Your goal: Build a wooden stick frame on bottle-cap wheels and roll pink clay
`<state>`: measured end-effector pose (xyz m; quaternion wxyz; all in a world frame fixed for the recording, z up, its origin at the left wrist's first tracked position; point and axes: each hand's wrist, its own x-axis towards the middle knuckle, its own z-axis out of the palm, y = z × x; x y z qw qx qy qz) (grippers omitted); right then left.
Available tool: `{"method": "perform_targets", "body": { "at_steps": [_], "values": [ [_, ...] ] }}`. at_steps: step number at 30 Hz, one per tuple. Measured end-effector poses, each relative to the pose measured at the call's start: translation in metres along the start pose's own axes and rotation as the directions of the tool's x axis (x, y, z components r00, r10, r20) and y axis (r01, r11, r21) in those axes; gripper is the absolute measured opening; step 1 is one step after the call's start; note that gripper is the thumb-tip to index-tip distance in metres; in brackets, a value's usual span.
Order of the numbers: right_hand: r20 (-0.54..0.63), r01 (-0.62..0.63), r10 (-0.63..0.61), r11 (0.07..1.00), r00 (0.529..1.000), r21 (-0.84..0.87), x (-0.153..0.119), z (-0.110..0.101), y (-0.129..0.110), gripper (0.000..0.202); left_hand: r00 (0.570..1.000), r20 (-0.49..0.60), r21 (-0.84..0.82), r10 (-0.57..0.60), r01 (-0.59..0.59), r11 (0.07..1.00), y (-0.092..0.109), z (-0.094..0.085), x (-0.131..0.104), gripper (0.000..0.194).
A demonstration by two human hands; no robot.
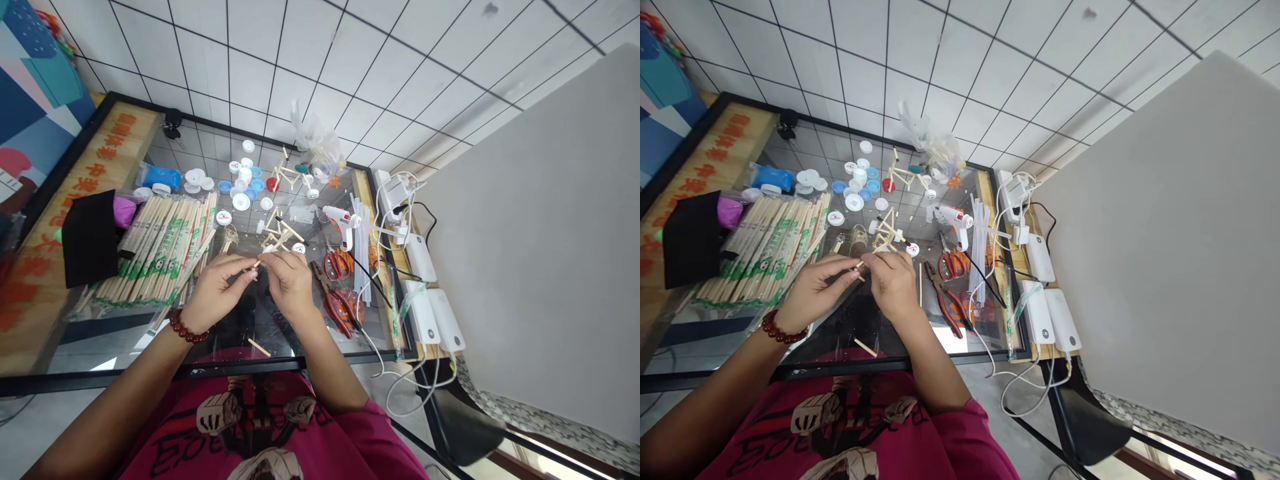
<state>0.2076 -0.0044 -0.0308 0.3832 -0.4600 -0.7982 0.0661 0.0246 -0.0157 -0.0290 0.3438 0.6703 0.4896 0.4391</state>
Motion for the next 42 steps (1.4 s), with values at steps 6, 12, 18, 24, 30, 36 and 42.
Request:
{"method": "perform_targets", "body": {
  "at_steps": [6,12,18,24,30,36,42],
  "values": [
    [0.000,0.006,-0.006,1.000,1.000,0.003,0.000,0.001,0.000,0.025,0.999,-0.025,0.001,0.028,-0.028,1.000,-0.005,0.001,0.003,0.018],
    [0.012,0.000,0.000,1.000,1.000,-0.005,0.000,0.000,0.000,0.026,0.997,-0.038,0.063,0.071,-0.068,0.996,-0.007,-0.001,0.005,0.018],
    [0.033,-0.005,0.005,1.000,0.999,-0.011,-0.001,0.001,0.000,0.027,0.998,-0.018,0.164,0.062,-0.058,0.985,-0.007,-0.001,0.002,0.017],
    [0.036,-0.010,0.010,1.000,0.999,-0.008,-0.001,0.000,0.000,0.027,0.998,-0.025,0.181,0.053,-0.047,0.982,-0.005,0.000,0.001,0.017],
    [0.045,-0.012,0.012,1.000,0.999,-0.002,0.000,-0.002,-0.002,0.028,0.999,-0.039,0.161,0.021,-0.014,0.987,-0.002,0.001,0.001,0.015],
    [0.021,-0.100,0.100,0.995,0.995,-0.007,-0.006,-0.011,-0.006,0.023,0.998,-0.060,0.123,-0.001,0.009,0.992,0.003,0.004,0.001,0.012],
    [-0.073,-0.194,0.191,0.980,0.979,-0.044,-0.013,-0.024,-0.007,0.015,0.990,-0.113,-0.016,-0.087,0.086,0.996,0.008,0.005,0.002,0.016]
  ]
}}
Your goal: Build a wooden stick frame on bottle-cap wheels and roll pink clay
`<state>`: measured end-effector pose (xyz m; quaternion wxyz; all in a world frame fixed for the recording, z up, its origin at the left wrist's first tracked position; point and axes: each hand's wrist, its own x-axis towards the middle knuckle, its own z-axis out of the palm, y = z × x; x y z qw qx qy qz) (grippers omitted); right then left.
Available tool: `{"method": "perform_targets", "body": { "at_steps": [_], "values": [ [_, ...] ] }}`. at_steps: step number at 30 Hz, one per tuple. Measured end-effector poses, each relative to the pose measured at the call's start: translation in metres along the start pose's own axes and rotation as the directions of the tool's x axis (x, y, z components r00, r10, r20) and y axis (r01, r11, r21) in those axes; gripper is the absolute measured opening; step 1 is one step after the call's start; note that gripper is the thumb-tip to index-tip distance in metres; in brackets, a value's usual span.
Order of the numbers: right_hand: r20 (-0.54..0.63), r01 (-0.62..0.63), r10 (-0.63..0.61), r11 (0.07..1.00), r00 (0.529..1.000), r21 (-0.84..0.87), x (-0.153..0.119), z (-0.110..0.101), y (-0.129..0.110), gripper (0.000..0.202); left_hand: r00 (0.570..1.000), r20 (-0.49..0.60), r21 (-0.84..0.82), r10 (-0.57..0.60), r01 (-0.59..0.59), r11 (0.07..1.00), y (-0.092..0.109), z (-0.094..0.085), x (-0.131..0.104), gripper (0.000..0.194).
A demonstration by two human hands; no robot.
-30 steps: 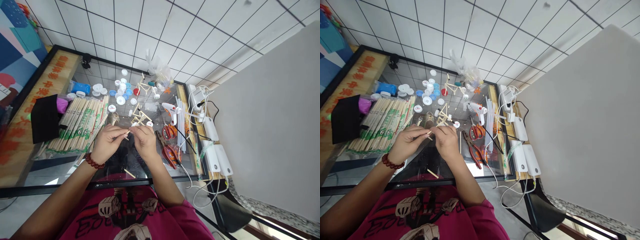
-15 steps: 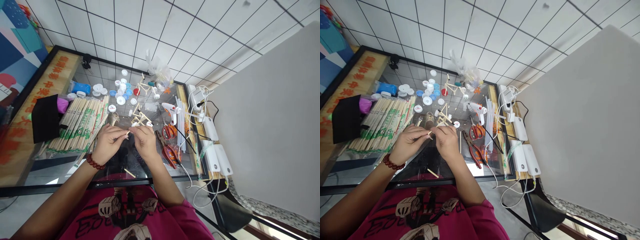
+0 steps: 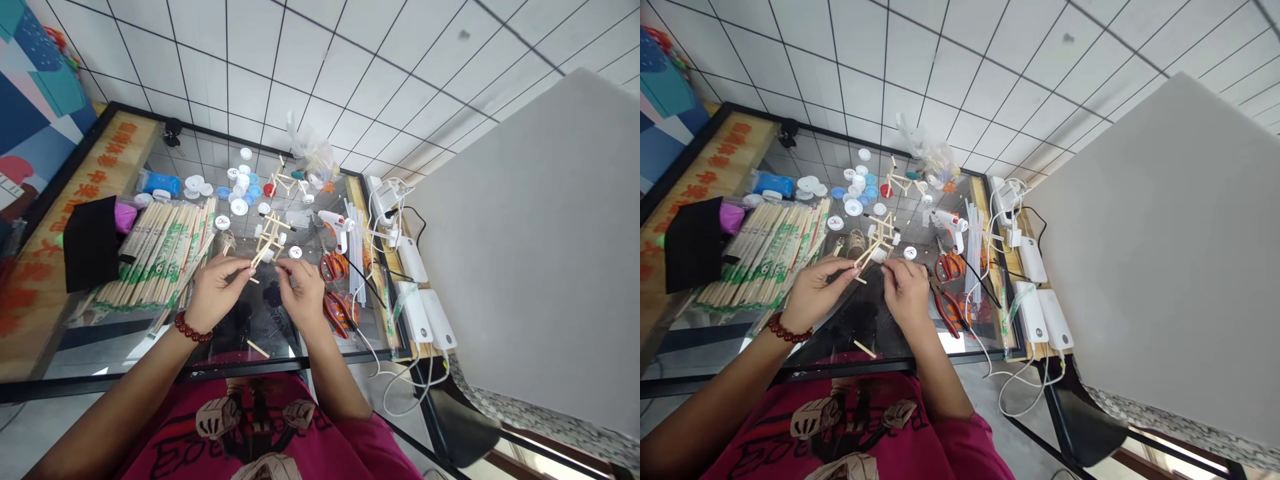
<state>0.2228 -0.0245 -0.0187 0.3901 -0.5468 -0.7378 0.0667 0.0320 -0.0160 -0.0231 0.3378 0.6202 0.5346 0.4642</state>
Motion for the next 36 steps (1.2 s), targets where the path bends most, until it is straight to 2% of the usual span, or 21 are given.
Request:
{"method": "perform_targets", "body": {
  "at_steps": [4,8,13,19,22,24,26,27,29,30,32,36],
  "values": [
    [-0.005,-0.029,0.030,0.992,1.000,0.123,0.001,-0.001,-0.010,0.010,0.993,0.000,-0.146,-0.119,0.117,0.982,0.003,0.005,0.001,0.019],
    [0.027,-0.076,0.071,0.975,0.997,0.209,0.002,0.000,-0.019,0.010,0.994,0.017,-0.199,-0.108,0.110,0.974,0.005,0.014,0.002,0.017],
    [0.041,-0.071,0.067,0.992,0.997,0.106,0.006,0.000,-0.016,0.016,0.996,0.040,-0.178,-0.077,0.083,0.981,0.007,0.019,0.008,0.019],
    [-0.010,-0.056,0.056,0.998,0.998,0.002,0.011,0.001,-0.007,0.007,0.996,0.084,-0.152,-0.022,0.035,0.988,0.013,0.023,0.015,0.018],
    [-0.041,-0.096,0.095,0.995,0.995,0.001,0.013,0.001,-0.001,0.008,0.997,0.043,-0.190,-0.065,0.072,0.979,0.011,0.025,0.014,0.022],
    [-0.051,-0.122,0.124,0.992,0.991,0.025,0.014,0.001,0.004,0.009,0.986,0.010,-0.258,-0.164,0.161,0.953,0.008,0.027,0.011,0.027],
    [-0.061,-0.151,0.155,0.986,0.986,0.064,0.015,0.000,0.009,0.010,0.944,0.001,-0.383,-0.330,0.305,0.872,0.005,0.029,0.006,0.033],
    [-0.067,-0.165,0.171,0.983,0.983,0.086,0.015,0.000,0.011,0.011,0.903,0.022,-0.475,-0.429,0.387,0.791,0.004,0.030,0.003,0.035],
    [-0.074,-0.194,0.204,0.973,0.976,0.122,0.016,0.000,0.015,0.011,0.798,0.125,-0.642,-0.590,0.519,0.565,0.004,0.033,-0.001,0.036],
    [-0.078,-0.208,0.220,0.969,0.972,0.135,0.017,-0.001,0.016,0.012,0.752,0.191,-0.692,-0.631,0.559,0.457,0.005,0.034,-0.002,0.035],
    [-0.083,-0.229,0.244,0.961,0.966,0.158,0.018,-0.001,0.018,0.012,0.698,0.304,-0.728,-0.648,0.609,0.315,0.007,0.038,-0.002,0.028],
    [-0.076,-0.254,0.271,0.950,0.960,0.180,0.022,-0.002,0.020,0.012,0.642,0.449,-0.709,-0.621,0.679,0.190,0.010,0.049,0.004,0.008]
  ]
}}
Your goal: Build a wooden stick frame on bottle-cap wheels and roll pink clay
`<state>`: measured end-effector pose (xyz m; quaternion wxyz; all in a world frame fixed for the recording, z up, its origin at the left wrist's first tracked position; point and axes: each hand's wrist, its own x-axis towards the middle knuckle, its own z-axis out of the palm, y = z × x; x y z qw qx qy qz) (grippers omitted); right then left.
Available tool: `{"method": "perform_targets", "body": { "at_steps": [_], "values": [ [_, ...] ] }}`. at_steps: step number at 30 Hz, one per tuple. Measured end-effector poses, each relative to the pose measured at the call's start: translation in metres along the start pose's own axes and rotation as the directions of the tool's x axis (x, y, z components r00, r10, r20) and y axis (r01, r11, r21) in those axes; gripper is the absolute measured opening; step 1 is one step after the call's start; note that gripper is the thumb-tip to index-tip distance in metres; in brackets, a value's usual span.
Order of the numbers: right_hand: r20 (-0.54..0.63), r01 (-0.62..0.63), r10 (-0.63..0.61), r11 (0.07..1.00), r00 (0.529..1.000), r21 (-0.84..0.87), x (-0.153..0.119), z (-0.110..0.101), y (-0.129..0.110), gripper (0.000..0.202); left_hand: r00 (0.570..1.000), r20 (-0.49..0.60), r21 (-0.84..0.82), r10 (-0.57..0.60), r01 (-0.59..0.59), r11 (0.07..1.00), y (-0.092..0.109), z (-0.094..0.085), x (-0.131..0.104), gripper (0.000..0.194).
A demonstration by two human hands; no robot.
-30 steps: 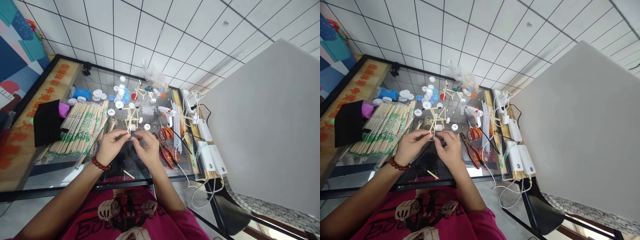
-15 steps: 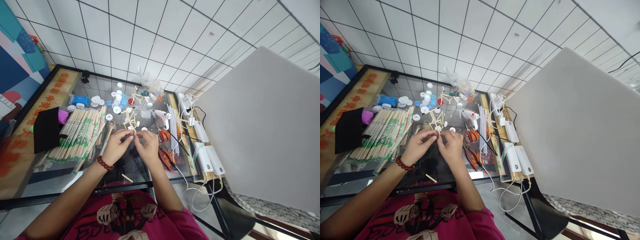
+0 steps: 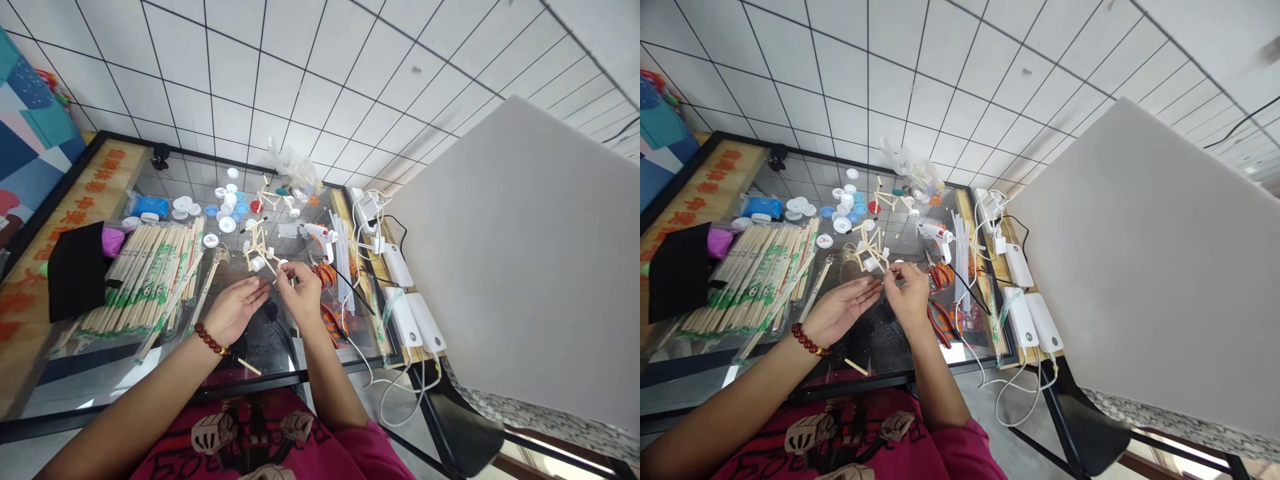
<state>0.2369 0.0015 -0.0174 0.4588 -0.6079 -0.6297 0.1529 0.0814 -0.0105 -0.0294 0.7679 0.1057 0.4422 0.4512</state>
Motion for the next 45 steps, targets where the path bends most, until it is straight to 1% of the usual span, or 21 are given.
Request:
{"method": "perform_targets", "body": {
  "at_steps": [2,6,9,13,15,17,20,22,23,25,27,29,31,34,37,41,45],
  "values": [
    [0.005,-0.003,0.003,1.000,1.000,0.000,0.001,0.000,0.001,0.012,0.998,0.028,-0.028,-0.055,0.056,0.998,-0.001,0.005,0.005,0.001],
    [0.006,0.009,-0.009,1.000,1.000,0.008,0.001,-0.002,0.003,0.012,0.993,0.074,-0.074,-0.097,0.102,0.992,0.000,0.015,0.014,0.006],
    [0.012,0.015,-0.016,1.000,1.000,0.021,0.000,-0.003,0.003,0.012,0.991,0.100,-0.091,-0.084,0.093,0.991,0.002,0.022,0.020,0.008],
    [0.023,0.030,-0.031,0.997,0.999,0.072,0.000,-0.004,-0.002,0.012,0.992,0.114,-0.077,-0.055,0.064,0.995,0.004,0.031,0.028,0.004],
    [0.022,0.028,-0.031,0.995,0.999,0.097,0.000,-0.009,0.000,0.011,0.993,0.110,-0.060,-0.037,0.044,0.997,0.005,0.033,0.032,0.006],
    [-0.001,-0.011,0.011,0.997,1.000,0.080,0.001,-0.018,0.008,0.014,0.995,0.099,-0.043,-0.015,0.020,0.999,0.004,0.033,0.034,0.007],
    [-0.091,-0.150,0.145,0.988,0.985,-0.045,0.008,-0.039,0.033,0.027,0.997,0.069,-0.016,0.025,-0.024,1.000,0.005,0.031,0.034,0.016],
    [-0.131,-0.234,0.212,0.954,0.968,-0.189,0.018,-0.052,0.054,0.034,0.997,0.048,0.004,0.060,-0.060,0.998,0.005,0.029,0.033,0.026],
    [-0.132,-0.256,0.228,0.929,0.965,-0.267,0.024,-0.056,0.064,0.037,0.996,0.042,0.015,0.081,-0.081,0.997,0.005,0.029,0.032,0.031],
    [-0.098,-0.289,0.273,0.875,0.957,-0.388,0.038,-0.060,0.079,0.045,0.991,0.037,0.041,0.125,-0.127,0.991,0.006,0.027,0.029,0.039],
    [-0.053,-0.323,0.335,0.834,0.941,-0.447,0.052,-0.057,0.089,0.051,0.985,0.035,0.078,0.168,-0.170,0.982,0.008,0.026,0.026,0.045],
    [-0.020,-0.345,0.379,0.818,0.925,-0.461,0.064,-0.051,0.094,0.051,0.979,0.029,0.131,0.203,-0.205,0.970,0.009,0.023,0.022,0.049],
    [0.000,-0.349,0.392,0.820,0.920,-0.454,0.071,-0.044,0.098,0.047,0.973,0.015,0.197,0.231,-0.229,0.953,0.010,0.017,0.020,0.052],
    [-0.002,-0.365,0.406,0.818,0.914,-0.444,0.078,-0.037,0.102,0.045,0.964,-0.019,0.296,0.266,-0.249,0.922,0.009,0.007,0.019,0.054],
    [-0.002,-0.382,0.421,0.819,0.907,-0.428,0.081,-0.035,0.104,0.045,0.960,-0.031,0.371,0.278,-0.247,0.895,0.006,0.000,0.019,0.055],
    [0.002,-0.402,0.441,0.820,0.898,-0.407,0.086,-0.035,0.106,0.044,0.965,-0.004,0.446,0.263,-0.234,0.864,0.002,-0.004,0.021,0.057],
    [-0.004,-0.426,0.462,0.814,0.887,-0.396,0.089,-0.034,0.107,0.042,0.972,0.050,0.532,0.230,-0.221,0.817,0.002,-0.012,0.017,0.056]
  ]
}}
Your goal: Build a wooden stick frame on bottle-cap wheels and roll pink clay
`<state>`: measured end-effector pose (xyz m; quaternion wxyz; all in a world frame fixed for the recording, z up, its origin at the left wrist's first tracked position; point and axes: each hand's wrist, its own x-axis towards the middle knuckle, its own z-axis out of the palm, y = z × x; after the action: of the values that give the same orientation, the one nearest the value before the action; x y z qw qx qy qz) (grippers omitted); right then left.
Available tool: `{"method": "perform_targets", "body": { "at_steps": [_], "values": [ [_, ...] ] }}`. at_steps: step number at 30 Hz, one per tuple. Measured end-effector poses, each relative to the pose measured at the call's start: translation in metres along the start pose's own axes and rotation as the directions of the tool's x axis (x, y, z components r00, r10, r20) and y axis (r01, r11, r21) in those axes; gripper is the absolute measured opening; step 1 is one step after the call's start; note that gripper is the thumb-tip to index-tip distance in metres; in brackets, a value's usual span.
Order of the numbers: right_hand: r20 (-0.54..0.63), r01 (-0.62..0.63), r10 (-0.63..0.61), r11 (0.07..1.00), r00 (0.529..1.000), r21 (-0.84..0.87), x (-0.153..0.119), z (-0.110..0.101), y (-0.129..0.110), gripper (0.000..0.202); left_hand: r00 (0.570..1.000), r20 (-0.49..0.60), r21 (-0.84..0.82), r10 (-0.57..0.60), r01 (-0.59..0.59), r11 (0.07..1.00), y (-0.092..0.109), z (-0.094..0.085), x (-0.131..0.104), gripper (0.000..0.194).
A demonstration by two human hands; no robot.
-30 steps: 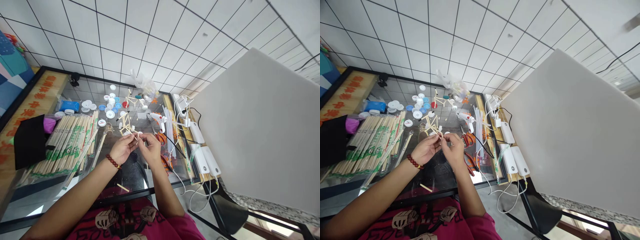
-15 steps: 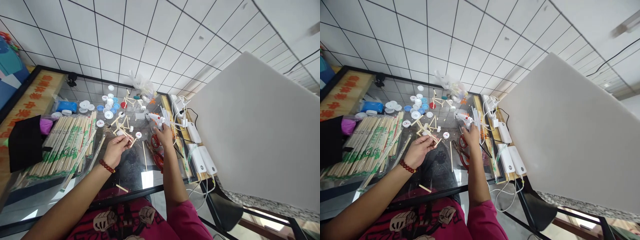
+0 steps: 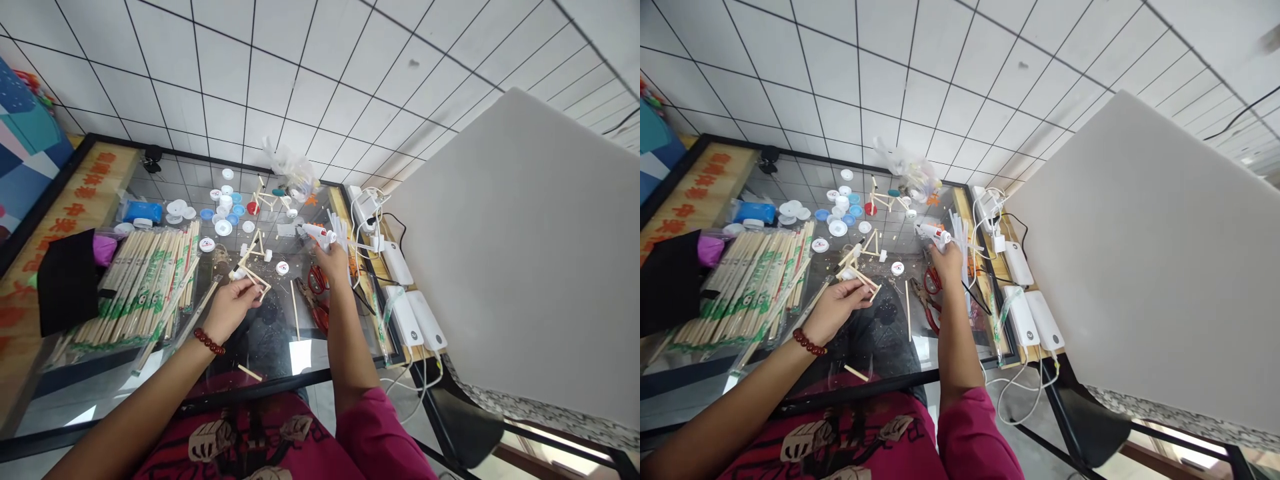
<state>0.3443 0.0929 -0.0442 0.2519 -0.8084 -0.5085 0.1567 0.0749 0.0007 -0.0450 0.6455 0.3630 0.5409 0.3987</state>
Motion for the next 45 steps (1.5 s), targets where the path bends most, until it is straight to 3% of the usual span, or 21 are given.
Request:
{"method": "perform_targets", "body": {
  "at_steps": [6,13,16,19,21,23,26,29,33,37,45],
  "values": [
    [0.020,-0.005,0.005,0.999,1.000,0.048,0.003,0.002,-0.003,0.037,0.997,0.061,0.239,0.045,-0.058,0.969,0.000,-0.016,-0.018,0.051],
    [0.032,-0.001,-0.003,0.991,0.999,0.137,0.003,0.004,0.000,0.038,0.967,0.149,0.582,0.205,-0.253,0.773,0.012,-0.043,-0.051,0.047],
    [0.039,0.003,-0.012,0.979,0.999,0.206,0.004,0.005,0.001,0.039,0.915,0.093,0.676,0.393,-0.348,0.650,0.026,-0.063,-0.062,0.032],
    [0.045,0.019,-0.035,0.954,0.998,0.300,0.004,0.006,0.002,0.042,0.817,0.033,0.714,0.576,-0.423,0.559,0.046,-0.071,-0.052,0.033],
    [0.046,0.032,-0.052,0.931,0.998,0.362,0.003,0.004,0.002,0.043,0.776,0.131,0.710,0.617,-0.507,0.488,0.057,-0.068,-0.035,0.048],
    [0.035,0.044,-0.064,0.909,0.997,0.414,0.001,0.001,0.002,0.045,0.761,0.262,0.681,0.593,-0.582,0.446,0.062,-0.062,-0.016,0.061],
    [0.008,0.059,-0.072,0.880,0.997,0.471,-0.005,-0.006,0.005,0.050,0.743,0.384,0.600,0.549,-0.652,0.463,0.058,-0.052,0.008,0.066],
    [-0.013,0.090,-0.100,0.823,0.995,0.561,-0.013,-0.014,0.006,0.053,0.723,0.412,0.522,0.554,-0.686,0.507,0.049,-0.048,0.020,0.052],
    [-0.051,0.146,-0.154,0.709,0.987,0.690,-0.025,-0.024,-0.001,0.051,0.738,0.334,0.474,0.587,-0.670,0.572,0.041,-0.045,0.023,0.033],
    [-0.072,0.164,-0.158,0.711,0.985,0.684,-0.038,-0.030,-0.012,0.046,0.761,0.270,0.475,0.590,-0.638,0.606,0.038,-0.043,0.021,0.031],
    [-0.068,0.168,-0.169,0.699,0.983,0.695,-0.049,-0.026,-0.022,0.047,0.744,0.278,0.395,0.608,-0.665,0.633,0.033,-0.036,0.021,0.021]
  ]
}}
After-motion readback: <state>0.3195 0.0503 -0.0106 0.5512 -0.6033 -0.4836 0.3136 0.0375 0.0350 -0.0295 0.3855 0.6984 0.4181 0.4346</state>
